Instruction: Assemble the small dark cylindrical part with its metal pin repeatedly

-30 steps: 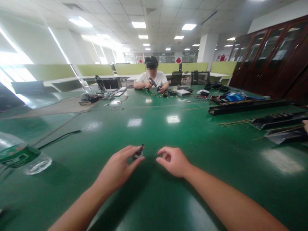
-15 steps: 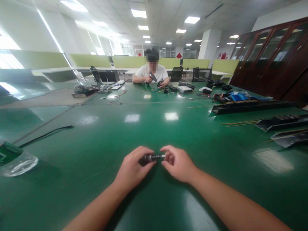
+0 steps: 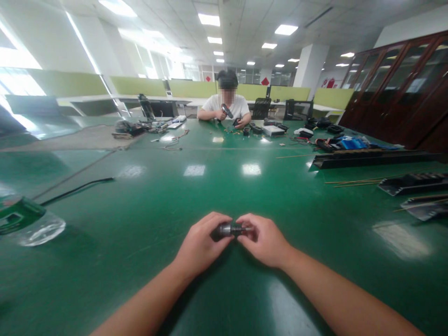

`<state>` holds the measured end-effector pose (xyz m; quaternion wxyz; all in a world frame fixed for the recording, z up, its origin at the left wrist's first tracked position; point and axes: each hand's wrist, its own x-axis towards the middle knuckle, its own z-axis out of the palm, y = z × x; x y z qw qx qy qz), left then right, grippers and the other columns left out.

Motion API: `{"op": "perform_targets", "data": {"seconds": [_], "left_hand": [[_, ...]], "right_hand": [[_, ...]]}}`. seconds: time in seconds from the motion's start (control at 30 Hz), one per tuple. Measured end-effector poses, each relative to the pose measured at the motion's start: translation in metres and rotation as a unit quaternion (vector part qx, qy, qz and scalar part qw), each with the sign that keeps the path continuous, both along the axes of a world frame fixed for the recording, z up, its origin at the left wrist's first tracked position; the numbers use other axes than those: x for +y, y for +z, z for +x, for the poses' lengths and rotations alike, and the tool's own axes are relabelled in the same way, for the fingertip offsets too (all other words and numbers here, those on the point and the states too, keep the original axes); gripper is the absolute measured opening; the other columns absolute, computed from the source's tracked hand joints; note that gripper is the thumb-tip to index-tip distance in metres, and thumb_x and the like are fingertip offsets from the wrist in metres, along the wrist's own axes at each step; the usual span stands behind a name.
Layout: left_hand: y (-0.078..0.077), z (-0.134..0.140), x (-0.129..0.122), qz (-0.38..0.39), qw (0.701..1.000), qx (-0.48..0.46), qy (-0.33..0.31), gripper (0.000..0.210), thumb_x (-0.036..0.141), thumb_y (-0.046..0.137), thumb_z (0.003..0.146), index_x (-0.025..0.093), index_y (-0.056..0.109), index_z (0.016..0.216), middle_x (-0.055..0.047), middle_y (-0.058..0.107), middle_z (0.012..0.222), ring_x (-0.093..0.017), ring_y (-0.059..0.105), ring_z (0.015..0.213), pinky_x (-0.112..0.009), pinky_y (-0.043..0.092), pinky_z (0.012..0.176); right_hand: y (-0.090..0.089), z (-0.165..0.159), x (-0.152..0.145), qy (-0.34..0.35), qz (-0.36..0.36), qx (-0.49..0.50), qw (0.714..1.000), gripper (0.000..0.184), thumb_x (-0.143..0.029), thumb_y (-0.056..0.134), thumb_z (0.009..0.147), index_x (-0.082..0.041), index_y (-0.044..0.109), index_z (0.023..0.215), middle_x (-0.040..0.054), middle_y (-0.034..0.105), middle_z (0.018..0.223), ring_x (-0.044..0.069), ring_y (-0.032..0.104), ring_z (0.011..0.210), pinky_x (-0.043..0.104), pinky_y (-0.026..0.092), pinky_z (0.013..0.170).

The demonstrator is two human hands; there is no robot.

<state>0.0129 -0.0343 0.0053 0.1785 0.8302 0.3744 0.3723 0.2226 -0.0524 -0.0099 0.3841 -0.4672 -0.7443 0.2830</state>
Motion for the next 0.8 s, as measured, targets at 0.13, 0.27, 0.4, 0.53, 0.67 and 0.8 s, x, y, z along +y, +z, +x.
{"op": "perform_targets", "data": {"seconds": [0.13,0.27,0.4,0.53,0.67,0.8], "left_hand": [[0.002,0.0017,-0.0014,0.013,1.0,0.002,-0.009,0.021,0.022,0.071,0.085,0.026,0.064,0.103,0.002,0.066,0.099,-0.013,0.061,0.091,-0.023,0.047,0.082],[0.0027,0.0033,-0.0027,0.025,1.0,-0.002,-0.018,0.019,0.024,0.07,0.086,0.025,0.064,0.104,0.001,0.066,0.1,-0.013,0.061,0.093,-0.022,0.048,0.084],[0.0009,0.0038,-0.0018,0.028,0.999,0.0,-0.022,0.019,0.024,0.071,0.086,0.024,0.064,0.104,0.0,0.066,0.1,-0.013,0.061,0.093,-0.022,0.048,0.085],[-0.0009,0.0032,-0.0012,0.029,0.999,0.002,-0.031,0.018,0.022,0.069,0.087,0.023,0.064,0.105,-0.001,0.065,0.102,-0.013,0.061,0.094,-0.023,0.049,0.085],[-0.0022,0.0019,-0.0026,0.031,0.999,0.008,-0.031,0.019,0.02,0.067,0.087,0.025,0.065,0.105,-0.001,0.065,0.103,-0.014,0.061,0.096,-0.024,0.049,0.086],[-0.0034,0.0019,-0.0031,0.036,0.999,0.009,-0.032,0.018,0.02,0.066,0.087,0.024,0.066,0.105,-0.002,0.066,0.103,-0.014,0.061,0.096,-0.025,0.05,0.087]], "right_hand": [[0.0009,-0.0006,-0.0011,0.006,0.032,-0.003,0.999,0.032,-0.013,0.065,0.079,-0.024,0.066,0.108,-0.0003,0.069,0.087,0.015,0.061,0.07,0.026,0.047,0.065],[0.0042,-0.0001,-0.0009,0.014,0.068,0.002,0.998,0.021,-0.014,0.064,0.083,-0.023,0.069,0.101,0.0015,0.071,0.094,0.017,0.063,0.082,0.028,0.048,0.075],[0.0057,0.0012,-0.0005,0.02,0.072,-0.003,0.997,0.016,-0.016,0.064,0.084,-0.022,0.07,0.098,0.0021,0.07,0.089,0.017,0.063,0.08,0.027,0.048,0.073],[0.0066,0.0016,-0.0014,0.02,0.06,-0.012,0.998,0.014,-0.018,0.067,0.082,-0.021,0.071,0.095,0.002,0.069,0.085,0.016,0.062,0.075,0.027,0.047,0.069],[0.0082,0.0008,-0.0018,0.023,0.053,-0.013,0.998,0.011,-0.019,0.069,0.081,-0.02,0.071,0.092,0.0018,0.068,0.083,0.016,0.062,0.074,0.027,0.046,0.068],[0.0087,0.0008,-0.0019,0.028,0.047,-0.011,0.998,0.01,-0.022,0.069,0.082,-0.019,0.071,0.092,0.0015,0.068,0.083,0.015,0.061,0.072,0.026,0.046,0.066]]}}
